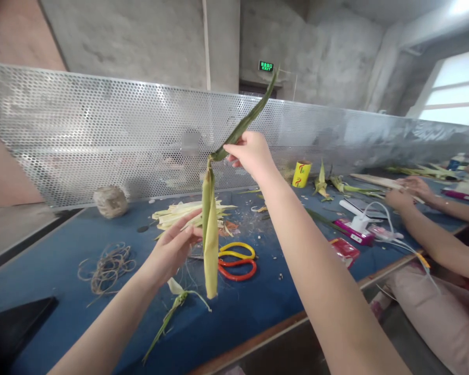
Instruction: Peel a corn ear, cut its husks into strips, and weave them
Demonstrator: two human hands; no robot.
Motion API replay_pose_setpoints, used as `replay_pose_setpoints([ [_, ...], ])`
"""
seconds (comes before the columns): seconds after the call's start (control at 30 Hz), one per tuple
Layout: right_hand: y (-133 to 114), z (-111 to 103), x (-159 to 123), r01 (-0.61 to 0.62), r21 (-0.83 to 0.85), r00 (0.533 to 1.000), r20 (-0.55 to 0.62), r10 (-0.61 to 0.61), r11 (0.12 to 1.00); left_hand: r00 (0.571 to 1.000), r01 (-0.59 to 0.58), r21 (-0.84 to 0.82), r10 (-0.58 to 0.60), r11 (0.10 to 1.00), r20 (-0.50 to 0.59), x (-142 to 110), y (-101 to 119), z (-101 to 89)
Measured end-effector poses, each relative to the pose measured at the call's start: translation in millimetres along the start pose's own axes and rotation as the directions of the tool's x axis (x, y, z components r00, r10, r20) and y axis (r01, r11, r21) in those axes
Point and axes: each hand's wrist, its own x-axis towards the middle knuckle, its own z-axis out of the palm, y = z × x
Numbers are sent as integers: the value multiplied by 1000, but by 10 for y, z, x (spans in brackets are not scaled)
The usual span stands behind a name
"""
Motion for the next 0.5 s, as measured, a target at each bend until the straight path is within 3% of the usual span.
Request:
replay_pose_setpoints([
  [0.13, 189, 146, -40, -73, 67, 997, 23, 72, 995, 994, 58, -58, -53, 997, 92, -18, -42, 71],
  [0.3, 349, 263, -86, -133, 25, 987, 90, 130, 991, 990, 120, -136, -108, 983, 90, -45, -88, 129],
  [0.43, 483, 178, -151, -188, -59, 979, 74, 192, 980, 989, 136, -47, -139, 990, -57, -42, -95, 70],
  [0.5, 529, 108, -285, -230, -251, 959, 107, 263, 940, 973, 155, 56, -143, 986, -180, -20, -109, 33],
])
